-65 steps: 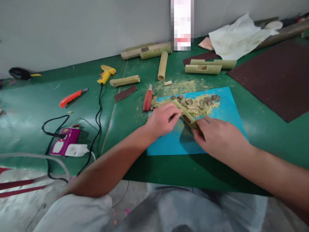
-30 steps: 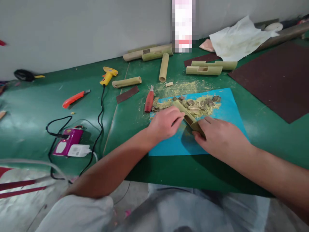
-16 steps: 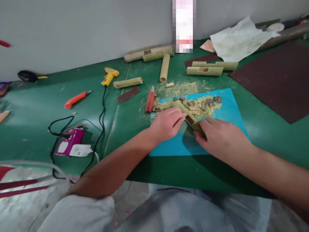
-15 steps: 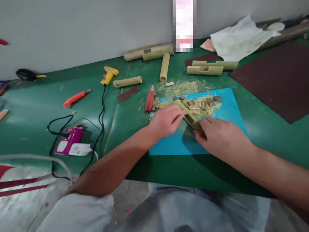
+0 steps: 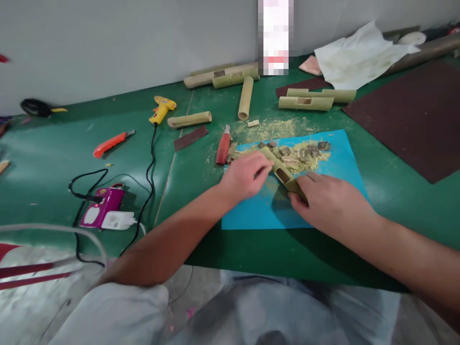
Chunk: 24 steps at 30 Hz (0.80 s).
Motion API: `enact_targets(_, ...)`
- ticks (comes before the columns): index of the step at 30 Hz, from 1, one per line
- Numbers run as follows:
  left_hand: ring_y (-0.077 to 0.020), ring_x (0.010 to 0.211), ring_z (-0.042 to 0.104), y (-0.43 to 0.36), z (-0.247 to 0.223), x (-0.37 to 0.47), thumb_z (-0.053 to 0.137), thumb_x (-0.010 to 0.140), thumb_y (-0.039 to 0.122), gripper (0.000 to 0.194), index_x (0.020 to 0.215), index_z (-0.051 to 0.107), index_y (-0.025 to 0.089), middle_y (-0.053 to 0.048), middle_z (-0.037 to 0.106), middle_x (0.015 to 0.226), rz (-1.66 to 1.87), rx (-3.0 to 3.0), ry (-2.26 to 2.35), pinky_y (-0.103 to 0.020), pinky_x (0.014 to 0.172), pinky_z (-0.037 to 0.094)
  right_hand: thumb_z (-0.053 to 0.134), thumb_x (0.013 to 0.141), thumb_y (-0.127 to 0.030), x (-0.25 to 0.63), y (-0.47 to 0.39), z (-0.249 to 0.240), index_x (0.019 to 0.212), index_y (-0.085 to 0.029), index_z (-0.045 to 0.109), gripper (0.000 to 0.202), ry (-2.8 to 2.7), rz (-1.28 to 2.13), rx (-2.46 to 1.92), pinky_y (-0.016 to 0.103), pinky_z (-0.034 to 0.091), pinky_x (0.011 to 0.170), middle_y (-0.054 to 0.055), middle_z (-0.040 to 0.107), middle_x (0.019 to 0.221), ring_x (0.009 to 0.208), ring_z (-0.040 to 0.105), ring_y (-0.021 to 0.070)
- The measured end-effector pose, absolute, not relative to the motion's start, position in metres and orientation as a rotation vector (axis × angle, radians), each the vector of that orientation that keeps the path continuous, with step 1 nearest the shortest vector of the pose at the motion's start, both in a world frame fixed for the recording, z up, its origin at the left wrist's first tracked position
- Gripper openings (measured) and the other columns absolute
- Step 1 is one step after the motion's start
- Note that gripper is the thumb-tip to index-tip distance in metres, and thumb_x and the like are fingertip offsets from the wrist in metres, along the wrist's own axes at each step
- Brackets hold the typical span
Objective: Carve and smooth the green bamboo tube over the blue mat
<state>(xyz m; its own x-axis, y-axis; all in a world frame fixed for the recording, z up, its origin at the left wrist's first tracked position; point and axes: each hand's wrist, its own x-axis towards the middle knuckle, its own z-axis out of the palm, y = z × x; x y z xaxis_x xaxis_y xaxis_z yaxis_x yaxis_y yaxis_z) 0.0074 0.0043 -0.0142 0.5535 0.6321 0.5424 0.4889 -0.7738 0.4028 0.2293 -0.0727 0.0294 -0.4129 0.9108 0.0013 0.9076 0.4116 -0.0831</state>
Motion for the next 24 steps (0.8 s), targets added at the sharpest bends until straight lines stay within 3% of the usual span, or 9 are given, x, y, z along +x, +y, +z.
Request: enact_targets(24, -0.018, 0.085, 0.072, 0.006, -0.0122, 0.0064, 0.059, 0.102, 0.02, 0.015, 0.092, 0.07, 0.018, -0.006, 0.075, 0.09, 1.034, 2.567, 1.04, -0.03, 0.08, 0.059, 0.053, 0.095, -0.024, 0.225, -0.0722, 0.0323, 0.086, -0.016, 0.068, 0.02, -2.604, 0.138, -1.732, 0.03, 0.028, 0.054, 0.01, 0.067, 0.078, 0.065, 0.059, 0.0188)
